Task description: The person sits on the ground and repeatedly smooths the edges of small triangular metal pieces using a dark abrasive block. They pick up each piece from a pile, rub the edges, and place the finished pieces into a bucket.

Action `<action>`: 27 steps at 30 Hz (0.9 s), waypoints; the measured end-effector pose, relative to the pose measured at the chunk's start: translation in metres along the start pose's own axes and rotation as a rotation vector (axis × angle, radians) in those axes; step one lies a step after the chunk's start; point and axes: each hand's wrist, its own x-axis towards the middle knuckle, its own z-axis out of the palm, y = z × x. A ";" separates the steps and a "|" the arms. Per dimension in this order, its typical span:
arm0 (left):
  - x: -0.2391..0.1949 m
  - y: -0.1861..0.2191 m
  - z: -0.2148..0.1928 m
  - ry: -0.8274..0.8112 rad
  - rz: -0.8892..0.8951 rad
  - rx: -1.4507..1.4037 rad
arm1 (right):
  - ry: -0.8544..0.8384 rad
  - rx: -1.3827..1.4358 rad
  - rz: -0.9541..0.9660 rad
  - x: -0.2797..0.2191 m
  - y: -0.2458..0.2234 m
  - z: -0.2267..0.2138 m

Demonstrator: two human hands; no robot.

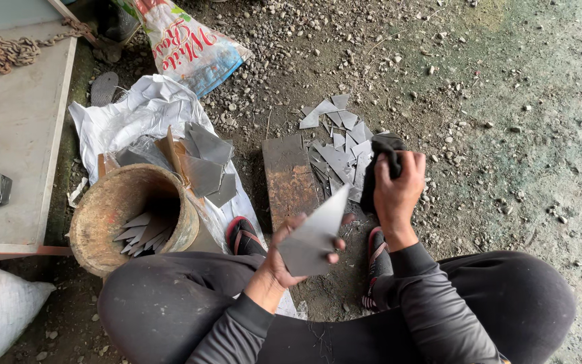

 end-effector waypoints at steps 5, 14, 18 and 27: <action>-0.020 0.045 -0.005 0.180 0.339 -0.103 | -0.031 0.076 0.116 0.000 0.014 -0.005; -0.166 0.155 0.030 0.635 1.013 0.483 | -0.126 0.164 0.179 -0.017 0.018 -0.004; -0.206 0.188 0.014 0.744 1.185 0.542 | -0.160 0.197 0.095 -0.031 0.037 -0.007; -0.221 0.220 -0.076 0.973 1.248 0.359 | -0.287 0.098 0.056 -0.043 0.109 -0.005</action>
